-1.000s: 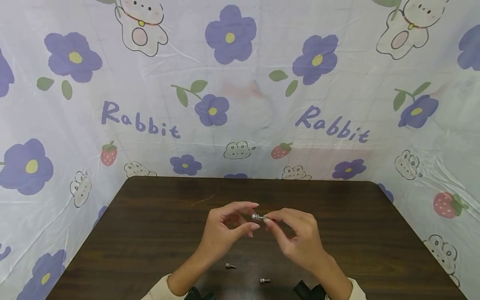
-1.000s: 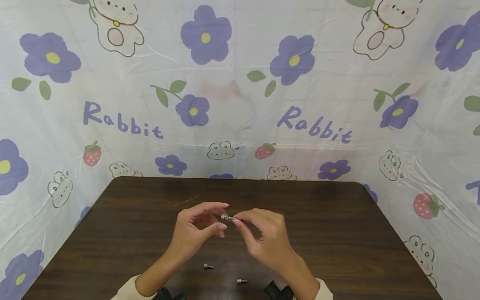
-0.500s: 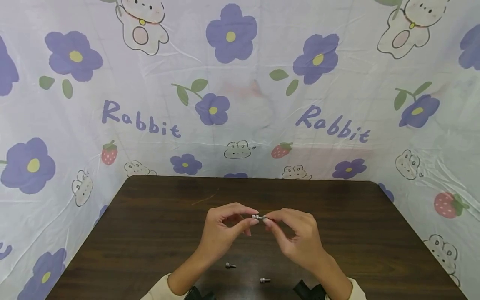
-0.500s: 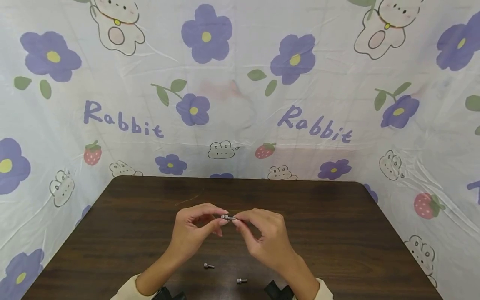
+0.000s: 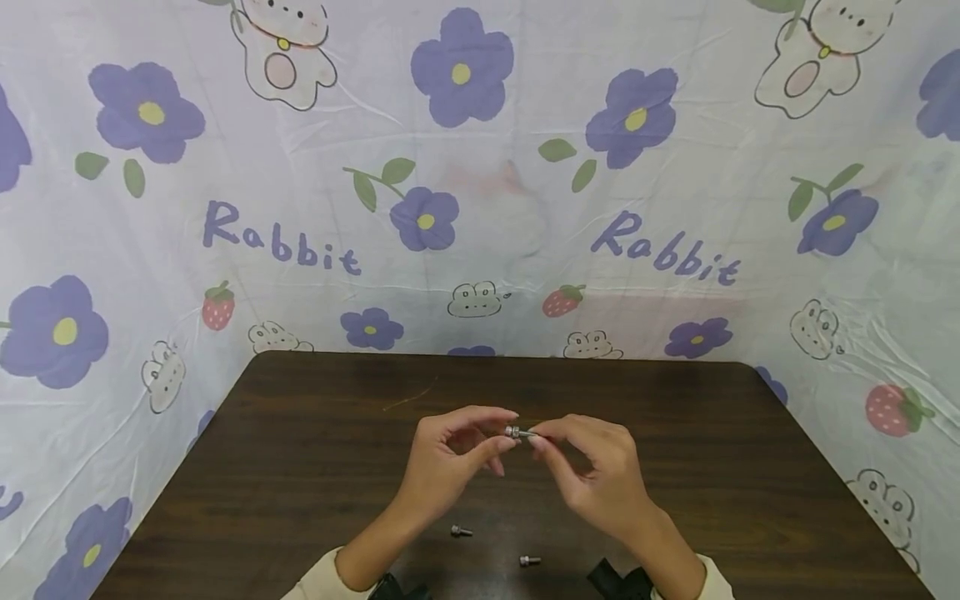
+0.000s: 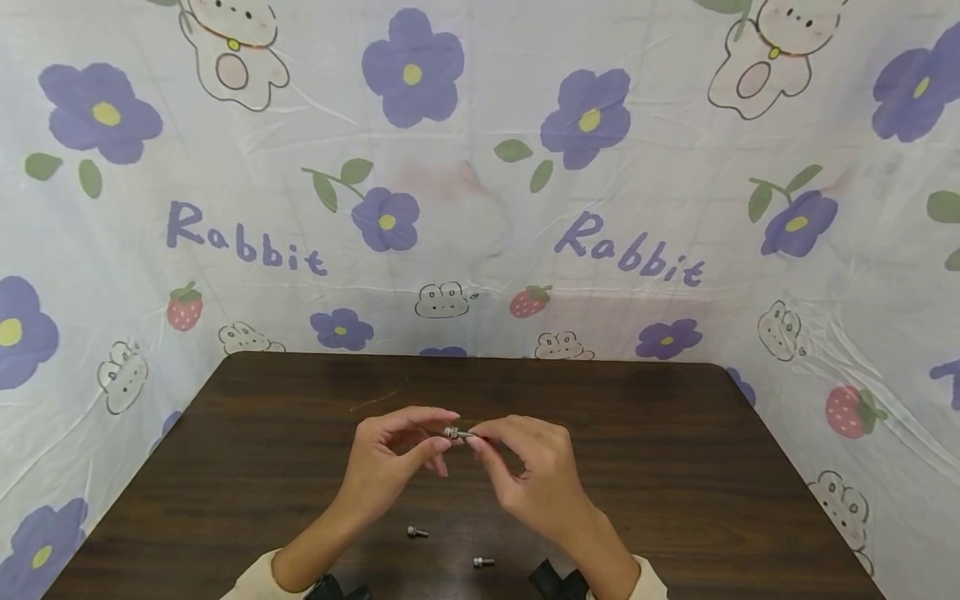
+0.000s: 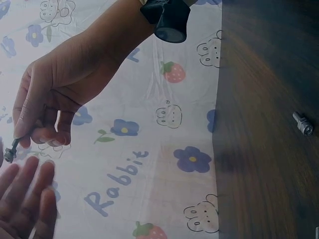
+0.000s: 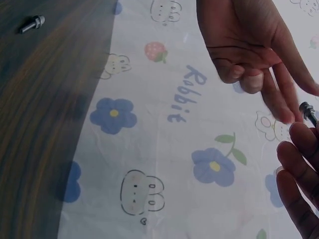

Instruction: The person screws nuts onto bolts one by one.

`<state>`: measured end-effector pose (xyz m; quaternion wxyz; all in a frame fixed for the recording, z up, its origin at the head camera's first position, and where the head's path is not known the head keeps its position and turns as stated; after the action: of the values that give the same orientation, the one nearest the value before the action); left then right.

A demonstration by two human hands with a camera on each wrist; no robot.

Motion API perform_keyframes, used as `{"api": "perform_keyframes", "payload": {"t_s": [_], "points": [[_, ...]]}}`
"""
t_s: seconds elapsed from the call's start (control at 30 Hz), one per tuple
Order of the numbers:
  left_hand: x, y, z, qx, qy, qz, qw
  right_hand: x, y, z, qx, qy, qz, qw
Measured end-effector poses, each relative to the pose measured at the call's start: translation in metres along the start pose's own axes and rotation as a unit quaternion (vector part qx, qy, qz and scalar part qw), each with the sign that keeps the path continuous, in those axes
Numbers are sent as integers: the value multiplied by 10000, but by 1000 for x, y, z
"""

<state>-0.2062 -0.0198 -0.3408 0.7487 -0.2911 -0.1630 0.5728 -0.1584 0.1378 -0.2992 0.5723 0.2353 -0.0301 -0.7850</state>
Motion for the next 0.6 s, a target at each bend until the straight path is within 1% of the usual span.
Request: {"api": "perform_keyframes", "payload": {"t_s": [0.13,0.2,0.43,0.6], "points": [[-1,-5,1,353,-6,194,9992,-1,-1,0,10,-3,-23,10000],[-1,-7,1,450,8,194,9988,-1,-1,0,-3,7,-6,10000],[-1,-5,0,429,-30,136,9990,2,-1,-2,-14,53,40,10000],[-1,-3,1,250,-44,132,9996,3,-1,-1,-10,61,67,10000]]}}
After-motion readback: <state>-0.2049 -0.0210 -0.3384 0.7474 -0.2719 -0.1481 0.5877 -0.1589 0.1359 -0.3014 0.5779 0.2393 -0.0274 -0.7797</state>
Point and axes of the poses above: each hand's wrist, its own z-axis towards the middle knuckle, its own x-axis out of the palm, y = z × x, the point moved 8 cm from there along z, towards the middle knuckle, and after that the axes turned 10 degrees about x, right-handed, at the moved point
